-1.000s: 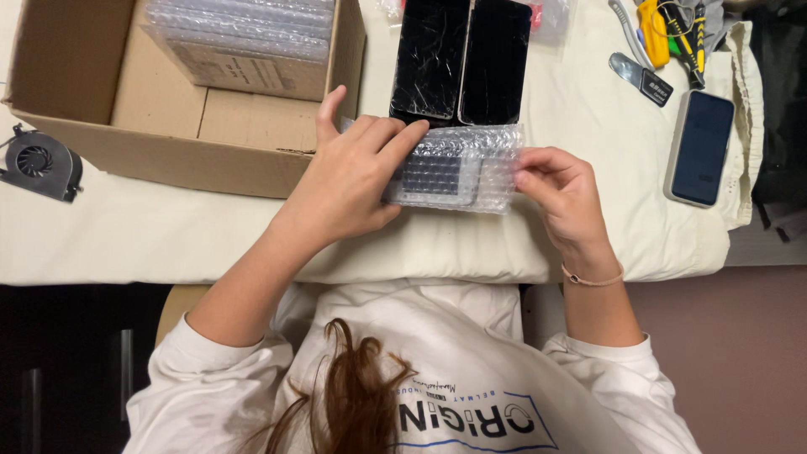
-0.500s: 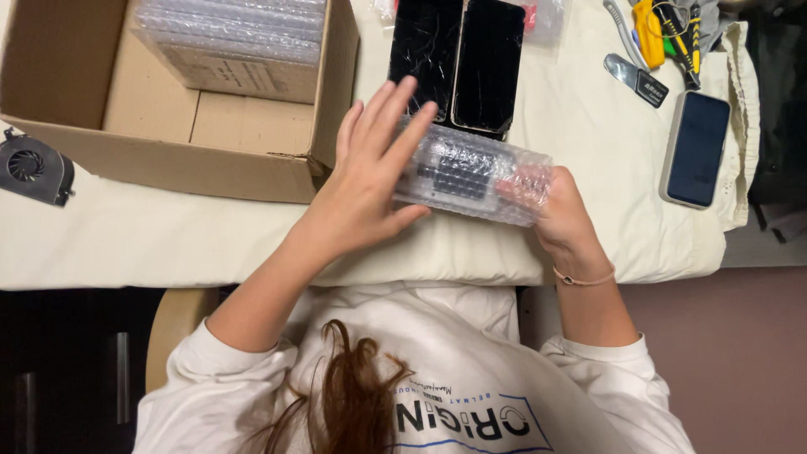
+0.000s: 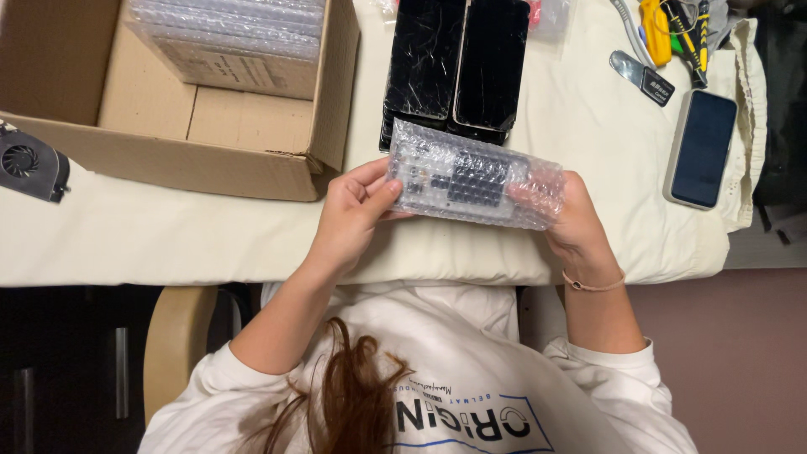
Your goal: The person wraps several smartphones in bubble wrap and places them into a cardboard box. They handle each phone individually, wrapping it and stacking it inside the box.
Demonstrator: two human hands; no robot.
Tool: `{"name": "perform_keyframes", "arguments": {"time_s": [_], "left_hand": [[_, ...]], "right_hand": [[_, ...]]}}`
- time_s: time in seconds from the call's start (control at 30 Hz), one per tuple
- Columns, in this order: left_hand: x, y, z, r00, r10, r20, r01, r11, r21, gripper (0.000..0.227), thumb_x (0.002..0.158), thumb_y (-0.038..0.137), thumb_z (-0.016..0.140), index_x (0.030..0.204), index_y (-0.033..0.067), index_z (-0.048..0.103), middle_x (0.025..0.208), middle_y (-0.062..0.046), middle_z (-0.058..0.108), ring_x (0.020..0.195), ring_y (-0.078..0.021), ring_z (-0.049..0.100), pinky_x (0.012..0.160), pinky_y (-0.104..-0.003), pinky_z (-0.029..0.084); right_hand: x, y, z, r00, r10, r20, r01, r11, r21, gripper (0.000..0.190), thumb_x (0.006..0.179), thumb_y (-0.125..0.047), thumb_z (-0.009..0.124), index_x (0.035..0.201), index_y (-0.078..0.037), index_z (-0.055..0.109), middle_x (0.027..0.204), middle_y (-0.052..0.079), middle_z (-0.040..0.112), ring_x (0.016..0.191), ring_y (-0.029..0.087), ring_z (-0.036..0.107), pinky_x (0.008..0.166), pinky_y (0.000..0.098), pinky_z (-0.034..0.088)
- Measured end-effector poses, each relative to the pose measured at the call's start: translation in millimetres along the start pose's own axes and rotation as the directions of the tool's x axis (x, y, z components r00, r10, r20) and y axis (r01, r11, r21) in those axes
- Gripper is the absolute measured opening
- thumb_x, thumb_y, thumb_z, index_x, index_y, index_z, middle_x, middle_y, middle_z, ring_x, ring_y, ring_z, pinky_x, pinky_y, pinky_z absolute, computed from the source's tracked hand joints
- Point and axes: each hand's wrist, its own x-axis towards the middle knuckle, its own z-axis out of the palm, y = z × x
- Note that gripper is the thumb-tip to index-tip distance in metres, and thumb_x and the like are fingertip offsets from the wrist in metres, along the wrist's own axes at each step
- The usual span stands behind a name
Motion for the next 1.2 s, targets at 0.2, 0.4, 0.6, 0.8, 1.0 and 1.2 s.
{"name": "perform_keyframes", "arguments": {"time_s": [0.2,0.4,0.6,0.8,1.0,1.2], "left_hand": [[-2.7,-0.6,-2.9,0.999,-0.022,-0.025,0.022,1.000,-0.010,0.043,0.101,0.002,0.057,0.142,-0.0116,0.052,0.119,-0.026,0.072,0.101,-0.0309,0.075,0.083,-0.045,0.066],[-5.4,2.0,-4.9,0.999,-0.013,-0.029,0.013,1.000,-0.001,0.043,0.101,0.002,0.054,0.142,-0.0119,0.052,0.119,-0.027,0.072,0.102,-0.0310,0.074,0.084,-0.045,0.065],[-7.3,0.8,-17.5,0.999,0.034,-0.013,-0.033,0.999,0.040,0.046,0.098,-0.002,0.058,0.143,-0.0064,0.053,0.126,-0.026,0.070,0.108,-0.0290,0.072,0.091,-0.044,0.064],[-9.5,63.7,9.0,0.837,0.158,0.524,-0.538,0.058,0.841,0.127,0.087,0.045,0.094,0.165,0.0045,0.002,0.174,-0.020,0.005,0.165,-0.0363,0.011,0.137,-0.048,0.015],[12.1,73.1,23.1,0.728,0.062,0.682,-0.572,-0.495,0.655,0.135,0.063,0.077,0.085,0.160,0.0002,0.031,0.125,-0.013,0.061,0.127,-0.0298,0.054,0.123,-0.064,0.018],[18.7,74.8,14.4,0.713,0.012,0.701,-0.595,-0.519,0.614,0.110,0.065,0.074,0.081,0.141,-0.0016,0.054,0.112,-0.011,0.063,0.104,-0.0284,0.064,0.124,-0.057,0.021]], "right_hand": [[4.5,12.3,-7.9,0.999,-0.004,0.032,0.006,0.999,-0.044,0.009,0.088,-0.004,0.079,0.090,0.001,0.074,0.074,0.012,0.069,0.070,0.014,0.068,0.067,0.0313,0.061],[2.6,6.5,-2.9,0.999,0.019,0.032,-0.018,0.999,-0.037,0.009,0.088,-0.005,0.079,0.092,0.001,0.074,0.076,0.011,0.069,0.072,0.015,0.070,0.068,0.0320,0.061],[3.6,7.4,-12.0,0.999,0.025,0.020,-0.025,1.000,-0.018,0.009,0.088,-0.005,0.079,0.092,0.001,0.073,0.074,0.010,0.068,0.071,0.014,0.070,0.069,0.0319,0.062],[3.3,22.8,-19.7,0.997,0.068,0.033,-0.065,0.995,-0.079,0.032,0.082,-0.008,0.080,0.113,-0.001,0.073,0.109,0.009,0.075,0.098,0.017,0.072,0.088,0.0287,0.062],[-2.0,18.9,-7.5,0.993,0.098,0.067,-0.094,0.994,-0.057,0.035,0.082,-0.010,0.079,0.115,0.000,0.071,0.111,0.012,0.075,0.102,0.022,0.073,0.091,0.0331,0.062],[1.5,25.8,-12.7,0.991,0.122,0.053,-0.118,0.990,-0.073,0.035,0.081,-0.011,0.080,0.112,0.001,0.073,0.110,0.010,0.075,0.100,0.020,0.072,0.088,0.0323,0.062]]}}
